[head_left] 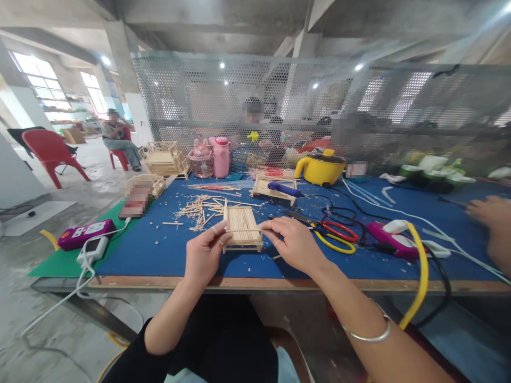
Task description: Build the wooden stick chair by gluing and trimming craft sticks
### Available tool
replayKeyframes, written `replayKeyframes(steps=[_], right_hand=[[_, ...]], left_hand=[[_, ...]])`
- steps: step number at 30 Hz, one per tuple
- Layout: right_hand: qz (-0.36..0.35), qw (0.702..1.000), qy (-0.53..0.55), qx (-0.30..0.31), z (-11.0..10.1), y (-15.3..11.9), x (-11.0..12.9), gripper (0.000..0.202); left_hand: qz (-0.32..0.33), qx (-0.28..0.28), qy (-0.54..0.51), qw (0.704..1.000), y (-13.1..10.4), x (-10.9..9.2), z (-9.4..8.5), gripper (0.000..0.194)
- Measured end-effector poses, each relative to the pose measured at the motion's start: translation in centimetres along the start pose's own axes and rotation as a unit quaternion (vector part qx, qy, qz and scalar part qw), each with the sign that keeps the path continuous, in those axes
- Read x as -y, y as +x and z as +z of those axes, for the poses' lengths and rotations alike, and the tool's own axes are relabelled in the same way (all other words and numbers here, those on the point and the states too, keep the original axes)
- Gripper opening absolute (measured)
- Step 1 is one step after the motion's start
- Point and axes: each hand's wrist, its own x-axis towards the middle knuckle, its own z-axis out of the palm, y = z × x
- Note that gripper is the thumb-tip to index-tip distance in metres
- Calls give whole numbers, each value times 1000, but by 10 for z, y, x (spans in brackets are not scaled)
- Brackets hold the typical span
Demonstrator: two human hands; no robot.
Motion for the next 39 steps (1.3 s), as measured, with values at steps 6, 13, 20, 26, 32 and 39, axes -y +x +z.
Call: replayKeyframes(steps=[6,13,20,26,32,39], right_hand=[[3,1000,-4,8,1,1,-1,15],[2,1000,5,21,-3,3,1,15],[-3,999,-2,46,-7,7,2,15],[-10,999,19,37,-6,7,1,15],[-7,999,21,28,-3,6,0,15],[-7,999,13,31,-1,5,-2,16]], left_hand=[[24,8,31,999,0,0,-1,19],[46,2,51,998,1,-2,-1,17],[52,0,63,997,1,-3,-2,17],[41,5,59,997,2,0,-1,16],[7,-4,42,999,2,3,1,24],[34,15,54,998,2,1,-1,17]])
